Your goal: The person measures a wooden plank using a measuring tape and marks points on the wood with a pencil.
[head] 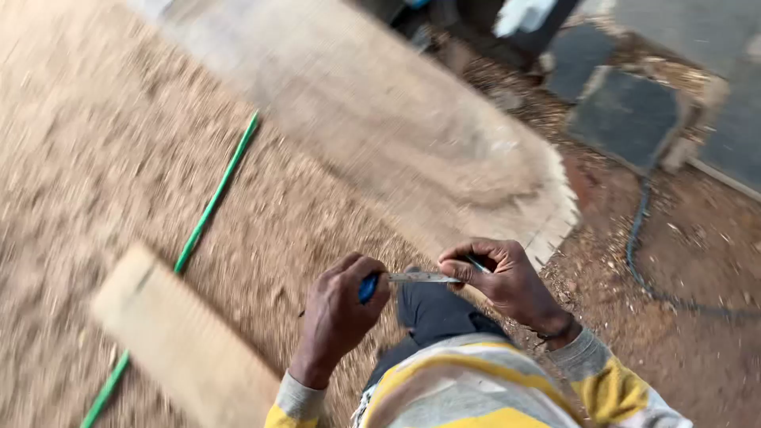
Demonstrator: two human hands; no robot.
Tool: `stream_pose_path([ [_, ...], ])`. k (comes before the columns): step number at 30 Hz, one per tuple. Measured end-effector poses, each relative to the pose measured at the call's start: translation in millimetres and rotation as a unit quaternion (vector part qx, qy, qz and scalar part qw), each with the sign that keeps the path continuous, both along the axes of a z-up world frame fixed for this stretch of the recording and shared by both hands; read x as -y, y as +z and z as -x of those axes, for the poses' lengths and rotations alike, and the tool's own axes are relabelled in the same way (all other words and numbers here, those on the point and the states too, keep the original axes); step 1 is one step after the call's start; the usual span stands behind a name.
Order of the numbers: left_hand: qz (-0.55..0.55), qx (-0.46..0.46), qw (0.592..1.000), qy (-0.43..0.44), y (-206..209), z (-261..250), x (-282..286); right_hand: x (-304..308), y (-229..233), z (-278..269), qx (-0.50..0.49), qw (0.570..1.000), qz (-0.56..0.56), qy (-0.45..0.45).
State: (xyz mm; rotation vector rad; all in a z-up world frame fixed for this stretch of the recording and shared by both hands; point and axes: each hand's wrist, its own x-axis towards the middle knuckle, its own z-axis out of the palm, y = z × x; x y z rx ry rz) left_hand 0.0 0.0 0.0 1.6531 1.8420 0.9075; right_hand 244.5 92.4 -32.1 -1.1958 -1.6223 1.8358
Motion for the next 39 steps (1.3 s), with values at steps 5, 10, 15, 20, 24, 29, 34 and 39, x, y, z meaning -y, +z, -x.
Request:
stream_pose_path([
  [5,-0.027,-0.004,0.995,-0.091,1.3,24.8,-78.1,-23.1,-7.2,-10.9,0.019,0.995,-0.015,-0.098],
  [10,-0.047,-0.05,0.988,-0.138,-16.0,65.9,-154.0,-44.9,-42.0,-65.8,0.108,0.958,-0.104,-0.244],
  [15,0.005,-0.073,0.986,-0.147,-37.2,140.2,-243.9,-24.7,-87.5,-167.1,0.013,0.882,-0.075,-0.465],
  [20,-0.019,-0.103,0.97,-0.221,-56.7,159.5,-298.4,17.0,-112.3,-154.1,0.06,0.823,-0.067,-0.561],
  [24,-0.029,-0.144,0.96,-0.238,-70.3,164.2,-325.6,0.5,-108.5,-95.3,0.071,0.764,-0.151,-0.623],
  [29,-0.039,-0.109,0.96,-0.257,-80.7,182.0,-344.8,-18.6,-93.7,-56.7,0.093,0.734,-0.217,-0.637],
  [34,-0.057,-0.118,0.954,-0.27,-88.4,196.7,-360.0,-28.2,-62.9,-51.1,-0.032,0.741,-0.221,-0.634],
  [39,-0.096,-0.112,0.955,-0.258,-88.3,209.4,-372.6,-24.5,-36.2,-12.2,0.019,0.77,-0.189,-0.61],
])
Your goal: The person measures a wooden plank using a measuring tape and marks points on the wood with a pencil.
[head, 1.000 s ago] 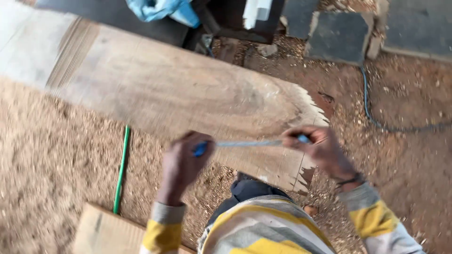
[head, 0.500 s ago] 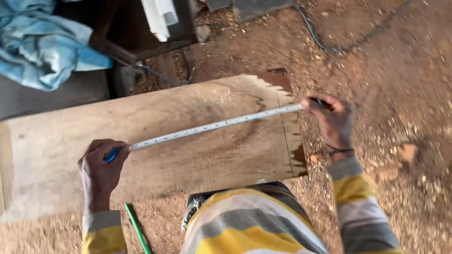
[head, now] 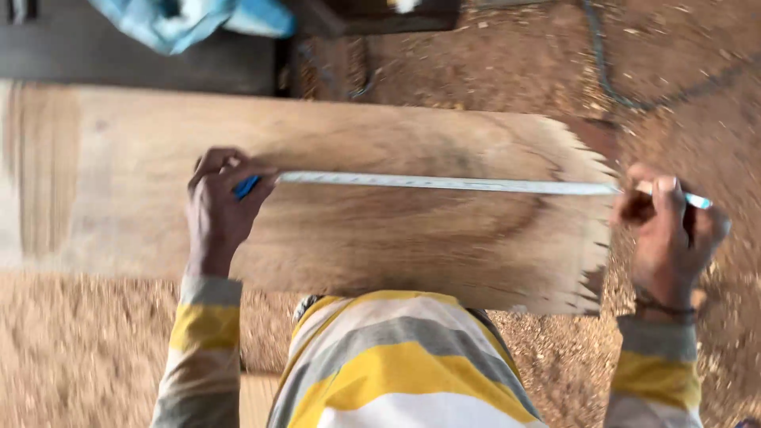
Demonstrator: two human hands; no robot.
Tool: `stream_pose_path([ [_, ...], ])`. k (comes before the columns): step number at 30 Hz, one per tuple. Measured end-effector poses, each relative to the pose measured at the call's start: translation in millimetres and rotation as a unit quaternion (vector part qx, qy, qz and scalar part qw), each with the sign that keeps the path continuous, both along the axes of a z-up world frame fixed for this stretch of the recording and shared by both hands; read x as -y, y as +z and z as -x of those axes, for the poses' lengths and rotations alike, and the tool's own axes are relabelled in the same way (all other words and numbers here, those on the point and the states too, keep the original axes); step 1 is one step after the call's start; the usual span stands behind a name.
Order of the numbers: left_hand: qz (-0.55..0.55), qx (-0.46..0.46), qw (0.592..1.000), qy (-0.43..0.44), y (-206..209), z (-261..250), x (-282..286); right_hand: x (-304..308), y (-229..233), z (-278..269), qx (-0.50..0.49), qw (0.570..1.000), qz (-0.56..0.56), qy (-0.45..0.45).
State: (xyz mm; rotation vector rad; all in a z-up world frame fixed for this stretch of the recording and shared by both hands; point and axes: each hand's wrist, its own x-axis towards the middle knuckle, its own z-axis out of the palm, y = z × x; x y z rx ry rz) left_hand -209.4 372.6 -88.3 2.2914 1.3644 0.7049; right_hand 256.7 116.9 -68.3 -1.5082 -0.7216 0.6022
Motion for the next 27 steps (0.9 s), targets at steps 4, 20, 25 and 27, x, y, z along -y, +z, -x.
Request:
stream_pose_path([
  [4,-0.01,-0.006,0.999,0.03,-0.5,24.3,-10.6,-46.5,-5.6,46.3,0.015,0.995,0.071,0.072],
  [20,-0.043,0.096,0.994,0.03,-13.6,58.8,-17.7,-184.9,-35.1,204.6,0.173,0.906,0.05,0.384],
  [25,-0.024,0.087,0.995,0.045,-8.6,58.8,-12.5,-193.6,-46.2,218.4,0.229,0.893,0.003,0.389],
  [27,-0.03,0.084,0.995,0.037,-9.0,62.1,-13.9,-191.8,-45.0,220.6,0.27,0.889,-0.009,0.371],
])
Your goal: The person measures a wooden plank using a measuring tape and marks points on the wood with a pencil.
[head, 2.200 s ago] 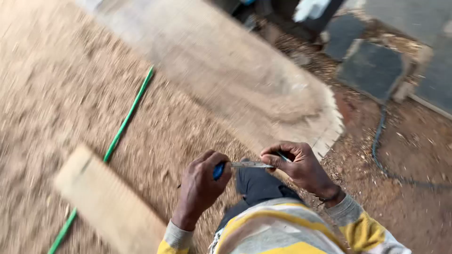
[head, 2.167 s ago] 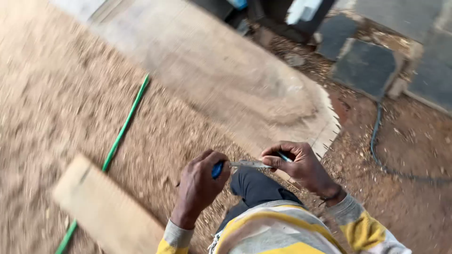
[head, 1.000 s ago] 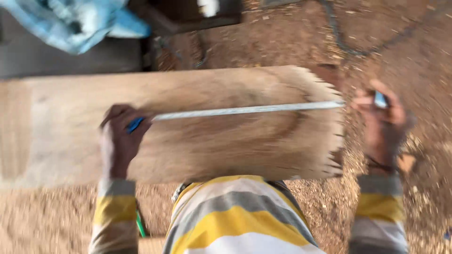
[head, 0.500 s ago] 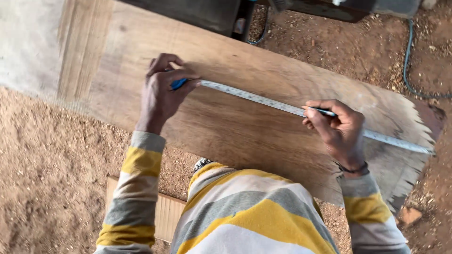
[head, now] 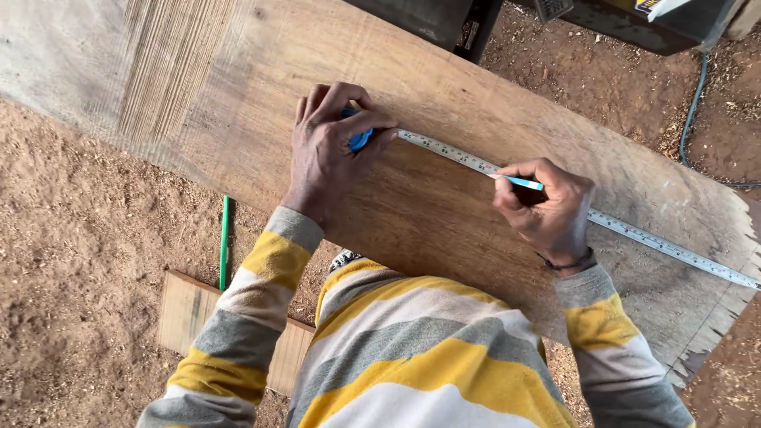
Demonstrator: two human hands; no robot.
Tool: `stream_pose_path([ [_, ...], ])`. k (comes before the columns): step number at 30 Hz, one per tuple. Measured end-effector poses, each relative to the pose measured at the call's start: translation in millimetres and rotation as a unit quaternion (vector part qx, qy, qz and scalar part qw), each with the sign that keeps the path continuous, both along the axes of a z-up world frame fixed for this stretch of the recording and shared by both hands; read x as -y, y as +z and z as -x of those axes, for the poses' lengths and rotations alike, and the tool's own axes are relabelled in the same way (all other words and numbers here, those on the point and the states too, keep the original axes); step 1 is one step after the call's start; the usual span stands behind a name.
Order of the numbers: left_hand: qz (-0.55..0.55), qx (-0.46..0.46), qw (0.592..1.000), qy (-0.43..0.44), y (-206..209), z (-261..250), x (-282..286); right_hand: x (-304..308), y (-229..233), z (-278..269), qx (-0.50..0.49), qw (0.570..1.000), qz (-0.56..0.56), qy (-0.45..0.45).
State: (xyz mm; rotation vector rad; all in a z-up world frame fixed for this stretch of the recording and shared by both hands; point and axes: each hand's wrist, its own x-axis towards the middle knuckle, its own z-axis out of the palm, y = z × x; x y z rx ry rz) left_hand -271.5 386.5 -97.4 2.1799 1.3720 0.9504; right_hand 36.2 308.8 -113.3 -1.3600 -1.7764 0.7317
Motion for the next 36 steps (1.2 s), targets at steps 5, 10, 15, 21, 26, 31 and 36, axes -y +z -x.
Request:
stream_pose_path([
  [5,0.0,-0.001,1.0,-0.012,-6.1,4.1,-3.1,-0.2,6.6,5.2,0.038,0.999,-0.022,0.001],
  [10,-0.009,-0.002,1.0,-0.014,-13.4,5.6,-4.0,-3.6,8.0,5.0,0.014,1.0,0.017,0.015],
  [15,0.0,0.001,1.0,-0.015,-15.3,6.2,-3.5,-7.2,1.8,-1.3,0.02,0.999,0.037,0.028],
  [21,0.001,0.004,1.0,-0.018,-14.2,6.4,-2.9,-6.4,-7.4,-2.2,0.043,0.999,-0.009,0.03],
  [26,-0.017,0.0,1.0,-0.019,-13.3,6.7,-2.1,-4.4,-2.2,3.6,0.046,0.998,-0.026,0.017],
  [31,-0.02,0.005,0.999,-0.026,-16.1,6.8,-2.6,-4.4,3.6,5.3,0.047,0.998,-0.037,0.021],
  [36,-0.038,0.004,0.999,-0.028,-18.0,10.3,-0.2,-2.2,12.2,8.9,0.043,0.999,-0.015,0.024],
])
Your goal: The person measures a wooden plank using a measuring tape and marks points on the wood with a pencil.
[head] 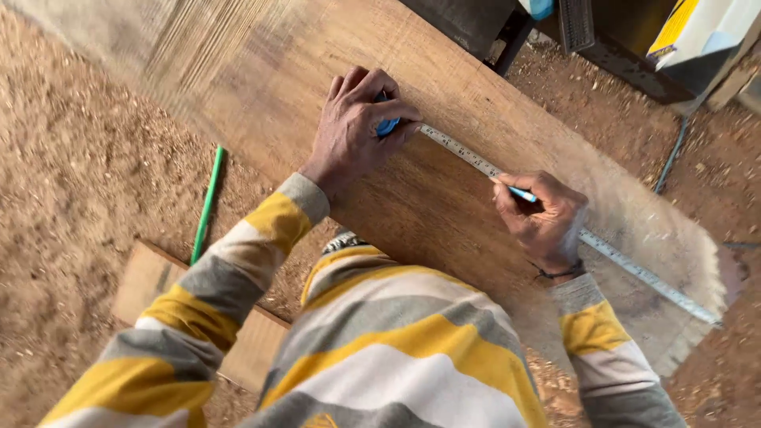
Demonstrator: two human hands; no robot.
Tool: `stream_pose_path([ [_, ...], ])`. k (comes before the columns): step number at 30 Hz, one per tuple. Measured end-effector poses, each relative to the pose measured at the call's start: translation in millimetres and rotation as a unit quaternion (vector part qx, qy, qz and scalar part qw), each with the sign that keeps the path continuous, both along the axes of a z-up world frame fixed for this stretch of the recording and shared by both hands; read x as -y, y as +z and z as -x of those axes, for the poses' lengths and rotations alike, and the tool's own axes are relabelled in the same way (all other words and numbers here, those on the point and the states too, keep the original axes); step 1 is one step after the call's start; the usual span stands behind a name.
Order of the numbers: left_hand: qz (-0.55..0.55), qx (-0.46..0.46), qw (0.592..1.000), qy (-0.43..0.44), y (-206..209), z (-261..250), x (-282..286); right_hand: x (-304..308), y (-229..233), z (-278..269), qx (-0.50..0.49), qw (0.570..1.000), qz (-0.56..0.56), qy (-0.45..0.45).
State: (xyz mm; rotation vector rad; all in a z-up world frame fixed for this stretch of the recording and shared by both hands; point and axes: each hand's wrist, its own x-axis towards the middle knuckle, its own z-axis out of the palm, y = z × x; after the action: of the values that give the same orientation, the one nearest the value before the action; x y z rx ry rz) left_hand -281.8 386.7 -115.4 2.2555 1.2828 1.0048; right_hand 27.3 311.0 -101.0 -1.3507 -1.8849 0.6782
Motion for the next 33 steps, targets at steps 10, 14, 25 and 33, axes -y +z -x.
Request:
stream_pose_path([
  [10,0.02,-0.005,1.0,0.012,12.7,-3.3,0.6,-1.1,19.2,11.7,0.004,1.0,0.017,0.003],
  [14,0.019,0.013,1.0,0.012,15.4,-3.4,0.5,-1.3,20.7,13.9,0.01,1.0,0.009,-0.008],
  [25,0.04,0.007,0.999,0.008,13.9,-1.3,-0.8,-18.0,13.8,45.2,0.055,0.997,-0.063,-0.003],
  [33,0.035,0.009,0.999,0.016,8.5,-2.3,-1.0,-43.9,-16.8,55.3,0.019,0.998,-0.019,0.05],
])
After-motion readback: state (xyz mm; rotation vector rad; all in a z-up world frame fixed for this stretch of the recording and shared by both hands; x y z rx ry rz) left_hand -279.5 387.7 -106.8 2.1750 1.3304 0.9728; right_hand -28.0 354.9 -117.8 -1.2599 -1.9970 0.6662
